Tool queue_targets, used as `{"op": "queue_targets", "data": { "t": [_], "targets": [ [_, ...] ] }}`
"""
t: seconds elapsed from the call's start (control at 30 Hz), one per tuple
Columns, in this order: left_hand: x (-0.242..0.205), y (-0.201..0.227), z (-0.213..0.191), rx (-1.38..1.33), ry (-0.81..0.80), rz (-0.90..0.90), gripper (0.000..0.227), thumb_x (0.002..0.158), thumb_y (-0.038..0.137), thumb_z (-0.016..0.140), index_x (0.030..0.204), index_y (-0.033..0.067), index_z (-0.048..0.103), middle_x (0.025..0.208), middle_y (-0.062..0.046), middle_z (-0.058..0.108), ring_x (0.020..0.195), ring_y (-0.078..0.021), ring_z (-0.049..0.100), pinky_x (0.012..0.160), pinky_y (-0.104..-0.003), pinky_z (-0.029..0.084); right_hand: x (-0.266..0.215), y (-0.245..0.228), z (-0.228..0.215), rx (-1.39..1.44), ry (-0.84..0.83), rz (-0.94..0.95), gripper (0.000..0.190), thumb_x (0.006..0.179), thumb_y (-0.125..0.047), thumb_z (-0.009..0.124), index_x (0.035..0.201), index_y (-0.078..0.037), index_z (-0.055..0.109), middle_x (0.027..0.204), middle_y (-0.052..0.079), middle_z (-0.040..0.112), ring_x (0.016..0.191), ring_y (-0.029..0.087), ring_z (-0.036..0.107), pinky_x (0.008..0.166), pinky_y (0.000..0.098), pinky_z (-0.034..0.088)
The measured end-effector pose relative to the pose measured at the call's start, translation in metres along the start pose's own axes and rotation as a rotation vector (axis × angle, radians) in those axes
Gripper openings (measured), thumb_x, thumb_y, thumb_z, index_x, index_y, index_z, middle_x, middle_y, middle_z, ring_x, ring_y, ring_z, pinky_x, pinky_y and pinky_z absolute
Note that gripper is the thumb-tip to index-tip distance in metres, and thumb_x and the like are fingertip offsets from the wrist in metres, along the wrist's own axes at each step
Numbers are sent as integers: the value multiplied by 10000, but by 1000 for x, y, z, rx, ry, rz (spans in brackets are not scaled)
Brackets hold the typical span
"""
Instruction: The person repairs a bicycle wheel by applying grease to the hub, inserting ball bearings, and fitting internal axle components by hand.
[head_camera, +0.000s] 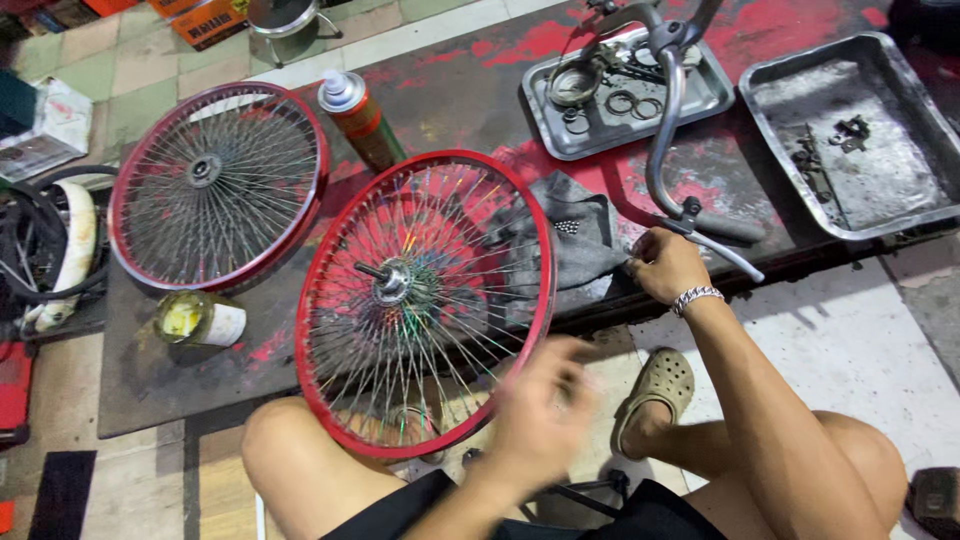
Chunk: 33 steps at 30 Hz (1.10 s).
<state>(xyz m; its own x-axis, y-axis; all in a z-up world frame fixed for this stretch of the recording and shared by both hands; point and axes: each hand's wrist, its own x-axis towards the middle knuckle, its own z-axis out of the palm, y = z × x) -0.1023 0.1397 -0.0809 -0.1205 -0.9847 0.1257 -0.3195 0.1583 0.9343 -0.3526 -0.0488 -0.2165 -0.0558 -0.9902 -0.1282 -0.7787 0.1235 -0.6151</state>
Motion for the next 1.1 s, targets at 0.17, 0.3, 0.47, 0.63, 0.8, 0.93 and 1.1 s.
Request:
{"op": "queue_targets", "data": {
  "t": [0.17,0.3,0.47,0.63,0.8,0.93,1.1],
  "targets": [
    [49,-88,94,-7,98,-195,664,940,180,675,1519,31,386,1010,-148,693,905,-291,690,813,-422,550,-8,5,-13,17,-49,-63,454,752,-144,775,1197,-74,725,1082,145,780,993,285,756,889,381,569],
    [83,-146,93,436,353,255,721,963,195,668,1567,-6,329,1374,-343,587,1228,-479,597,1001,-504,517,-30,-21,-14,-60,-94,-251,844,715,-143,741,1510,-189,461,1150,212,716,1009,368,709,878,432,543],
    [89,-136,84,567,2,-312,632,968,305,572,1563,176,401,1261,-268,644,1017,-453,674,872,-581,512,-62,-54,19,-182,-549,-158,1095,715,-161,695,1641,-336,137,951,301,731,873,388,719,852,459,564],
    [92,-124,79,629,-31,-391,528,1007,346,508,1525,250,459,1255,-213,662,869,-490,692,833,-599,523,-74,-37,-11,-218,-601,-31,967,780,-235,680,1609,-442,226,889,234,755,802,324,753,821,437,581],
    [76,-117,76,522,231,87,580,1000,332,549,1503,61,452,1213,-337,650,879,-509,696,727,-540,560,-84,-25,-38,-23,-245,40,509,854,-452,739,1257,-143,712,953,141,764,785,286,788,799,425,599],
    [55,-76,74,507,-179,-369,478,1044,417,524,1426,132,481,1013,-258,727,913,-441,699,851,-545,531,-73,-40,-45,-133,-192,116,481,969,-478,677,999,-11,786,837,206,756,805,354,744,809,459,572],
    [74,-55,80,461,-2,24,421,895,75,558,1312,28,588,1218,-219,676,1076,-430,651,889,-516,515,-67,-50,-51,90,96,-404,562,729,-91,647,1287,-40,675,1086,217,698,912,392,697,784,447,555]
  ]
}}
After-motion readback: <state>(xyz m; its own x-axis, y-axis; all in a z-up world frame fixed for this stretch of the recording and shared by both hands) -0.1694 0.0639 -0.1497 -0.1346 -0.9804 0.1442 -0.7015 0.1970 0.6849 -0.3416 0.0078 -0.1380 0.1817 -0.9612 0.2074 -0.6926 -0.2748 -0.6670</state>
